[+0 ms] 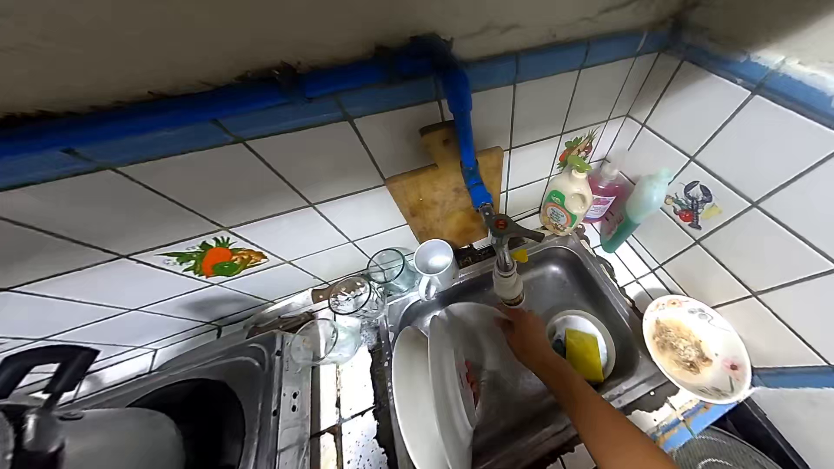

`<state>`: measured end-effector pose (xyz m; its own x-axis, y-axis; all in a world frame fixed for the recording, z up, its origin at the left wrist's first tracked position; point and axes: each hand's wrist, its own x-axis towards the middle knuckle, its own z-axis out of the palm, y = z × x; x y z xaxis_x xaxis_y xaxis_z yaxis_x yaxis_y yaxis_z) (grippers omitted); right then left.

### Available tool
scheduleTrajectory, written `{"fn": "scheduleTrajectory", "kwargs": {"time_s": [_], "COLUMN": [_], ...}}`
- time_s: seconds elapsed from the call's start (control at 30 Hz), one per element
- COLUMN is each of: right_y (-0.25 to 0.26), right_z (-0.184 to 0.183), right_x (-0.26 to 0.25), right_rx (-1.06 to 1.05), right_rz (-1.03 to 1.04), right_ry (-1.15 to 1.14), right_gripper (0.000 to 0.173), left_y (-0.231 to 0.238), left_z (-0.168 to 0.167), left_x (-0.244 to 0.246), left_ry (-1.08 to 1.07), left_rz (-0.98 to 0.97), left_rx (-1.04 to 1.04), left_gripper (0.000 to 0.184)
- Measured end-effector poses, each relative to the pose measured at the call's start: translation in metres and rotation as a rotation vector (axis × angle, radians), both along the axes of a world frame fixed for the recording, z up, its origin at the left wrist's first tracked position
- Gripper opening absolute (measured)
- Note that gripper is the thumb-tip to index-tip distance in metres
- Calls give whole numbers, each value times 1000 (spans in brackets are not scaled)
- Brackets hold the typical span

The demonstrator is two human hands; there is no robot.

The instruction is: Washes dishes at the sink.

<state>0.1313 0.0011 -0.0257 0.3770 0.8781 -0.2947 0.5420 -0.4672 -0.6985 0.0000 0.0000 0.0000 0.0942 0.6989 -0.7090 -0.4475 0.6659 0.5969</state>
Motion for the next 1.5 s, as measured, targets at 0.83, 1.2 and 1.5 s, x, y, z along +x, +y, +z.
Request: {"fn": "scheduleTrajectory", "kwargs": {"time_s": [0.83,1.2,1.5], "right_y": [13,15,-49], "right_z": [-60,-18,-61], "right_x": [24,13,35], "right_rx": [835,196,279], "right_rz": [49,-229,-903], "right_ry": [-675,-29,677], "right_gripper": [19,31,37], "left_y": [16,16,24], "left_z": [-53,-52,-162], "left_x": [-63,-68,-89], "left_ry": [-196,-326,-728], "left_rz": [-150,12,-43], "left_rx": [-109,-178,-18], "left_gripper": [37,39,46]}}
